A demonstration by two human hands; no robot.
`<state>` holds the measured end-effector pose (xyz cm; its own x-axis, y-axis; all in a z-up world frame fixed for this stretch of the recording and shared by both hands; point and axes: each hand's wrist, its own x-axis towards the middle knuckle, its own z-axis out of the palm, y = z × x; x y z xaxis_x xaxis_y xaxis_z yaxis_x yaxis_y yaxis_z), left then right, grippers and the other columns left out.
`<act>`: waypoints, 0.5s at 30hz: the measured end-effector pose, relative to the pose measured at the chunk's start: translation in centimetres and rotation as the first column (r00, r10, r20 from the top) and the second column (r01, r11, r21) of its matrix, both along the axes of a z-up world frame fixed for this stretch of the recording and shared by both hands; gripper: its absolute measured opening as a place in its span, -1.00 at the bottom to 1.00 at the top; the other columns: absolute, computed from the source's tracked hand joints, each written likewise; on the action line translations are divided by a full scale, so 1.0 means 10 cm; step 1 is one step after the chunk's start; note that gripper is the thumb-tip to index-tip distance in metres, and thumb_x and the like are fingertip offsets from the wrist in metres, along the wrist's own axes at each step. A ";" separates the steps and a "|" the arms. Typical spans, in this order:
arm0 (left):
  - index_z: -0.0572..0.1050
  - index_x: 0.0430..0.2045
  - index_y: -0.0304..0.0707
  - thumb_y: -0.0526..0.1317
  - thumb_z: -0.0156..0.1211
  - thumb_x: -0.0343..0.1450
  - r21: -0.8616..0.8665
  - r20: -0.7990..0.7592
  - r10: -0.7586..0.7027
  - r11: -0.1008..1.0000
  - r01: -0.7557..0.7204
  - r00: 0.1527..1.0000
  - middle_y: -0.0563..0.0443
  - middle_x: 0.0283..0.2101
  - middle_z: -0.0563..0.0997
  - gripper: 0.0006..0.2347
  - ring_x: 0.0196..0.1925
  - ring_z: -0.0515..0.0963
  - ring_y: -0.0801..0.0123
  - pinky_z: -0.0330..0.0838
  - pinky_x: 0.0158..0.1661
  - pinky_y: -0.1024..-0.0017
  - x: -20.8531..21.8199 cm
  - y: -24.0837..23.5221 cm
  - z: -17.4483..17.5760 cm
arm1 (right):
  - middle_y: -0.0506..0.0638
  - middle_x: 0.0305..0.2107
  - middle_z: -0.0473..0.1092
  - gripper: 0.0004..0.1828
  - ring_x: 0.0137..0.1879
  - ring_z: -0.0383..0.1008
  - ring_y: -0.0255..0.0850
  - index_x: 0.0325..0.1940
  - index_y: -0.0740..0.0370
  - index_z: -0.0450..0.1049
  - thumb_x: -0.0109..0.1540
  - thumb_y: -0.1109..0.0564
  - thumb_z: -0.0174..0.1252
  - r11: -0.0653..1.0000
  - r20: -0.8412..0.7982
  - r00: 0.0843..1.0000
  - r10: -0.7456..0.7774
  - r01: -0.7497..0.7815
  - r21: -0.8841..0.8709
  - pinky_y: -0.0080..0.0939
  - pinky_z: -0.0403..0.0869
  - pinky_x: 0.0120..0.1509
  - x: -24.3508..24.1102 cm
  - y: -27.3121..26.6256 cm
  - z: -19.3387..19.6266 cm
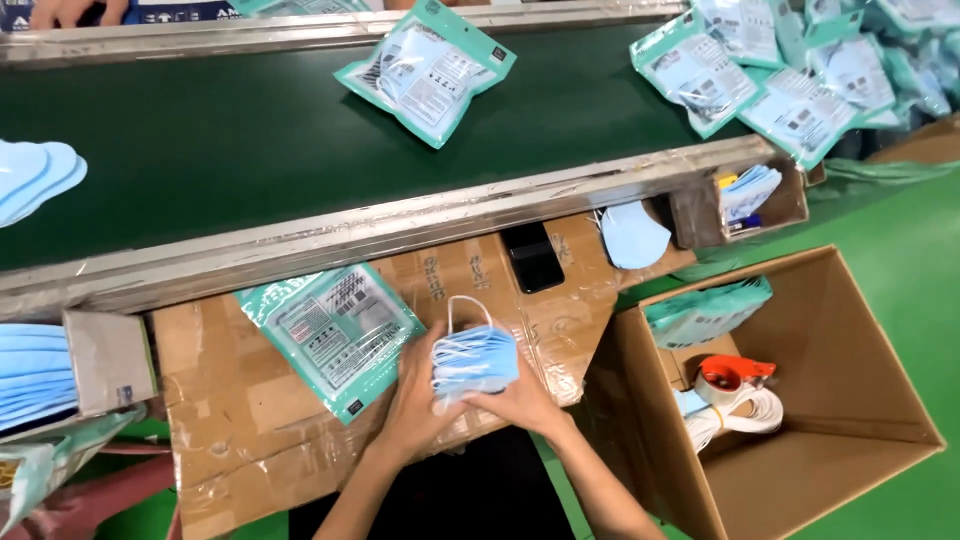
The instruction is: Manually sorting and packing face masks into individual plastic sleeves at a conveyor belt.
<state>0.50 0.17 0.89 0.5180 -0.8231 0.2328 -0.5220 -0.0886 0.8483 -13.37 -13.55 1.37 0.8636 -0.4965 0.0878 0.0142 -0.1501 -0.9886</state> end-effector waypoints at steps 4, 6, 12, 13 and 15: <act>0.32 0.24 -0.33 -0.19 0.42 0.28 0.089 -0.217 0.052 0.995 -0.033 0.975 -0.18 0.13 0.52 -0.39 0.23 0.48 0.08 0.36 0.23 0.13 -0.05 0.03 -0.36 | -0.05 0.20 0.46 -0.26 0.39 0.39 -0.17 0.29 -0.05 0.43 0.08 0.07 0.60 0.774 -0.115 0.989 0.092 -0.144 -0.617 -0.08 0.29 0.56 -0.08 -0.26 -0.27; 0.43 0.15 -0.43 -0.23 0.34 0.39 -0.017 -0.642 0.122 0.985 -0.174 0.757 -0.16 0.06 0.59 -0.56 0.10 0.61 0.16 0.46 0.15 0.13 -0.12 0.09 -0.69 | 0.16 0.33 0.23 -0.06 0.42 0.27 -0.05 0.55 0.35 0.03 0.18 0.09 0.32 0.991 0.087 0.992 -0.086 0.095 -0.099 -0.05 0.25 0.51 -0.08 -0.28 -0.04; 0.38 0.15 -0.33 -0.12 -0.14 0.50 -0.134 -0.946 -0.253 0.875 -0.466 -0.203 -0.07 0.14 0.57 -0.62 0.18 0.57 0.16 0.46 0.17 0.16 -0.06 0.14 -0.14 | 0.16 0.26 0.32 -0.47 0.32 0.41 -0.12 0.42 0.38 0.25 0.39 0.16 0.11 0.981 0.324 0.930 -0.174 0.137 0.134 -0.13 0.38 0.42 -0.01 -0.09 0.36; 0.38 0.15 -0.33 -0.12 -0.14 0.50 -0.132 -0.946 -0.253 0.870 -0.475 -0.201 -0.07 0.14 0.57 -0.62 0.18 0.57 0.16 0.46 0.17 0.16 -0.08 0.16 -0.17 | 0.16 0.26 0.32 -0.47 0.32 0.41 -0.12 0.42 0.38 0.25 0.39 0.16 0.11 0.983 0.323 0.932 -0.165 0.127 0.136 -0.13 0.38 0.42 0.03 -0.01 0.45; 0.38 0.18 -0.38 -0.04 -0.28 0.59 -0.268 -0.875 -0.420 0.835 -0.481 -0.241 -0.11 0.15 0.56 -0.57 0.18 0.56 0.14 0.46 0.18 0.17 -0.13 0.20 -0.23 | 0.15 0.20 0.33 -0.65 0.22 0.43 -0.15 0.24 0.42 0.38 0.36 0.30 0.11 0.981 0.298 0.935 -0.194 0.189 0.046 -0.13 0.43 0.37 0.10 0.15 0.63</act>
